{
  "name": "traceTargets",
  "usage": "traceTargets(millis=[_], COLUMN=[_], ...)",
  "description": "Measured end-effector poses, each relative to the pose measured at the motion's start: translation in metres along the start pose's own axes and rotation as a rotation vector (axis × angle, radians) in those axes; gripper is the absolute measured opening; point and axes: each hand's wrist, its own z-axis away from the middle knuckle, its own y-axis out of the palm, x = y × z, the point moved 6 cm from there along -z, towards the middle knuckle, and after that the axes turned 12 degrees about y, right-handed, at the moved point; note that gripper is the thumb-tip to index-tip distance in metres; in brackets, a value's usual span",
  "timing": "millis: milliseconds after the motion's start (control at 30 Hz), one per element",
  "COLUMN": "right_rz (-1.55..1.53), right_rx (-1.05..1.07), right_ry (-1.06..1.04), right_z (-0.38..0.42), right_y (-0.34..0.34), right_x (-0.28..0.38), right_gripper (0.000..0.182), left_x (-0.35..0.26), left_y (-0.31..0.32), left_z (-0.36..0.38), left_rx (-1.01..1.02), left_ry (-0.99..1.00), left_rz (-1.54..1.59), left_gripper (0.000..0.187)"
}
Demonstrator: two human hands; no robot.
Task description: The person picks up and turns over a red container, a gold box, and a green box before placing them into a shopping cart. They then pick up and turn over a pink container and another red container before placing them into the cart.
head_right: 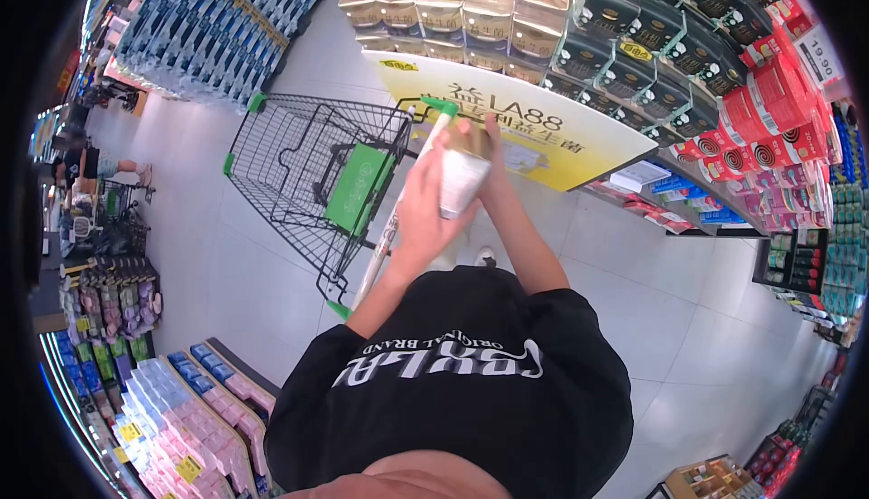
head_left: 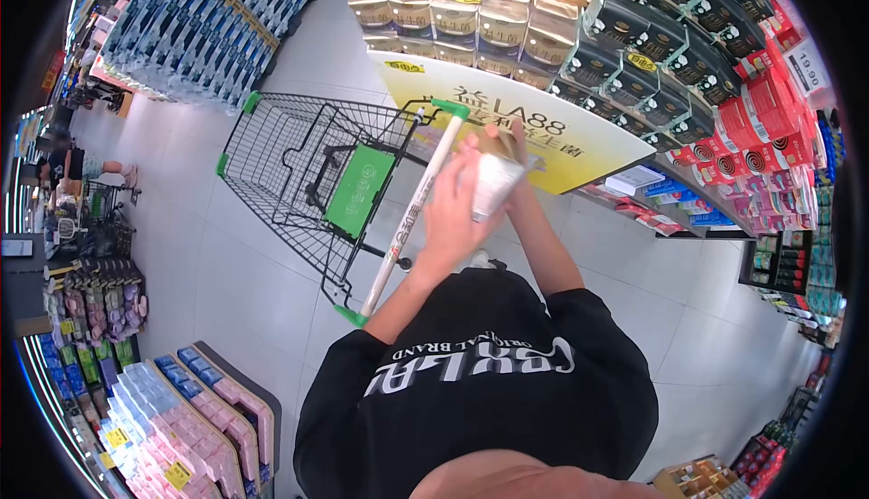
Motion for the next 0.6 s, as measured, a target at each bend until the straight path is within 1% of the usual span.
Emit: traceTargets(millis=[33, 67, 100, 133, 167, 200, 233, 300, 367, 400, 500, 533, 567, 600], right_rz=[-0.078, -0.135, -0.096, -0.052, -0.01, 0.033, 0.038, 0.087, 0.238, 0.311, 0.837, 0.777, 0.768, 0.755], right_rx=[0.15, 0.089, -0.031, -0.151, -0.273, -0.591, -0.743, -0.684, -0.766, -0.805, -0.631, -0.634, -0.639, -0.647], right_ry=[-0.022, -0.036, -0.055, -0.076, -0.101, -0.128, -0.123, -0.156, -0.139, -0.132, -0.056, 0.053, 0.088, 0.122], right_z=[0.006, 0.014, 0.022, 0.032, 0.042, 0.054, 0.055, 0.052, 0.062, 0.068, 0.075, 0.078, 0.083, 0.09], right_y=[0.006, -0.003, -0.012, -0.019, -0.026, -0.028, -0.007, -0.013, -0.029, -0.033, -0.019, -0.01, -0.017, -0.028], right_x=[-0.007, -0.014, -0.014, -0.014, -0.017, -0.02, -0.026, -0.044, -0.065, -0.074, -0.087, -0.089, -0.089, -0.089], right_gripper=[0.05, 0.047, 0.047, 0.046, 0.046, 0.047, 0.047, 0.039, 0.037, 0.041, 0.052, 0.048, 0.046, 0.043], left_x=[-0.007, -0.016, -0.02, -0.016, -0.011, -0.002, 0.002, 0.01, 0.016, 0.03, 0.074, 0.097, 0.123, 0.145], left_y=[0.002, 0.005, 0.007, 0.005, 0.002, 0.001, -0.003, -0.003, -0.007, -0.01, -0.028, -0.033, -0.038, -0.045], left_z=[0.008, 0.017, 0.021, 0.026, 0.031, 0.036, 0.039, 0.046, 0.05, 0.058, 0.075, 0.085, 0.094, 0.098], left_rx=[0.016, 0.032, 0.038, 0.051, 0.021, -0.007, -0.032, 0.08, 0.167, 0.156, 0.058, 0.002, -0.053, -0.064], left_ry=[-0.007, -0.023, -0.032, -0.113, -0.099, -0.082, -0.062, -0.141, -0.183, -0.257, -0.335, -0.404, -0.472, -0.49], left_rz=[0.006, 0.014, 0.019, 0.092, 0.022, -0.047, -0.115, -0.13, -0.205, -0.117, 0.118, 0.113, 0.107, -0.003], left_gripper=[0.09, 0.089, 0.088, 0.088, 0.088, 0.088, 0.088, 0.09, 0.091, 0.092, 0.09, 0.088, 0.086, 0.085])
